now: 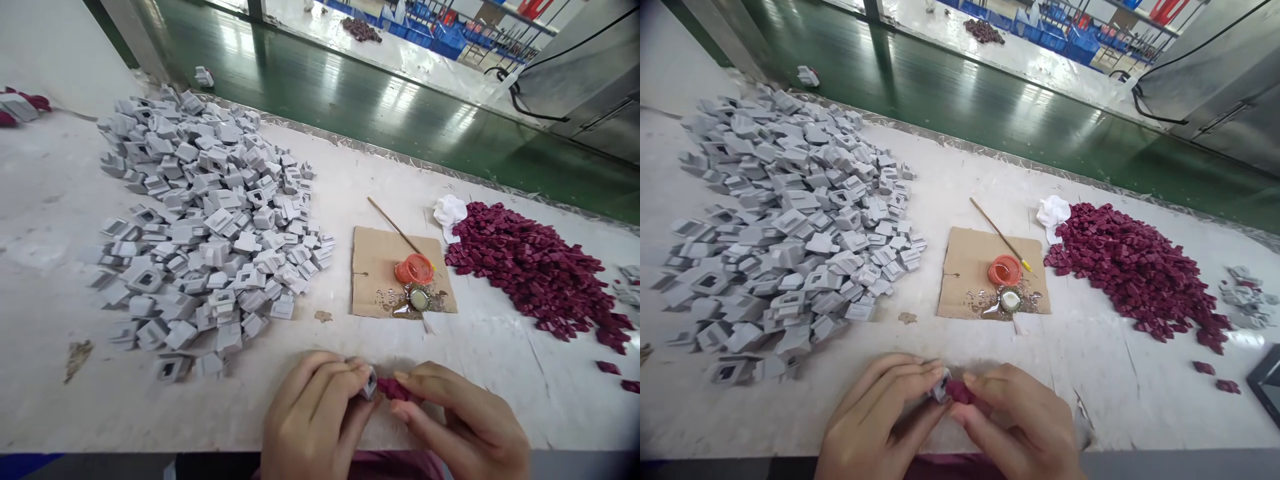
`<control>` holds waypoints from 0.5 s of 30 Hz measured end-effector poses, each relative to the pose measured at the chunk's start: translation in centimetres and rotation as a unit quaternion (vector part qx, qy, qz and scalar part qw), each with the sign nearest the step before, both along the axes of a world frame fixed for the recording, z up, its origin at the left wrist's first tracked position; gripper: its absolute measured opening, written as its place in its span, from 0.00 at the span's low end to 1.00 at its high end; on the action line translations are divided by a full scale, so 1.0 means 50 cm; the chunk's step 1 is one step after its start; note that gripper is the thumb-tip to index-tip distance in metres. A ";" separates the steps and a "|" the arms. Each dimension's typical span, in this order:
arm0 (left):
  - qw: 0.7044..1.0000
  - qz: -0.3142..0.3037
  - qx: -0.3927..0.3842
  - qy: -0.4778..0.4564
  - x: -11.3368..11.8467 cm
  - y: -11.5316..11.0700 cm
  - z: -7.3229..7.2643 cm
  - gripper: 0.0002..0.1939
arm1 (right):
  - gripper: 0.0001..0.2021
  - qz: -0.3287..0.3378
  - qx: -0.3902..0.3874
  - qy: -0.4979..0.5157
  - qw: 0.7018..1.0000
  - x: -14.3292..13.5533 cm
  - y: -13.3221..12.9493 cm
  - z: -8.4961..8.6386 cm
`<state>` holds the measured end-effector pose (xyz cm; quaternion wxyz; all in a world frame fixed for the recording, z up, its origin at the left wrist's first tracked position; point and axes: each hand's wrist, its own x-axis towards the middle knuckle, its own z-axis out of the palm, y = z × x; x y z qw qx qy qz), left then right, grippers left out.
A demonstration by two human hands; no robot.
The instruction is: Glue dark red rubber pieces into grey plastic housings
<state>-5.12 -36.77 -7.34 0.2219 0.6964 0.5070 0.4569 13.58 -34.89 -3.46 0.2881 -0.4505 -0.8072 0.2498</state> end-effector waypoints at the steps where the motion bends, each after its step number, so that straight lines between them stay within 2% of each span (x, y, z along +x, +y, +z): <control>1: 1.000 -0.001 -0.001 0.003 0.000 0.001 0.000 0.11 | 0.09 0.000 -0.002 -0.006 1.000 -0.001 0.000 -0.001; 10: 1.000 -0.002 -0.008 0.000 0.001 0.002 0.000 0.08 | 0.05 -0.009 -0.028 -0.039 0.999 -0.011 0.006 0.003; 15: 1.000 -0.008 -0.012 -0.005 0.002 -0.002 -0.001 0.09 | 0.04 -0.019 -0.077 -0.066 0.995 -0.021 0.013 0.024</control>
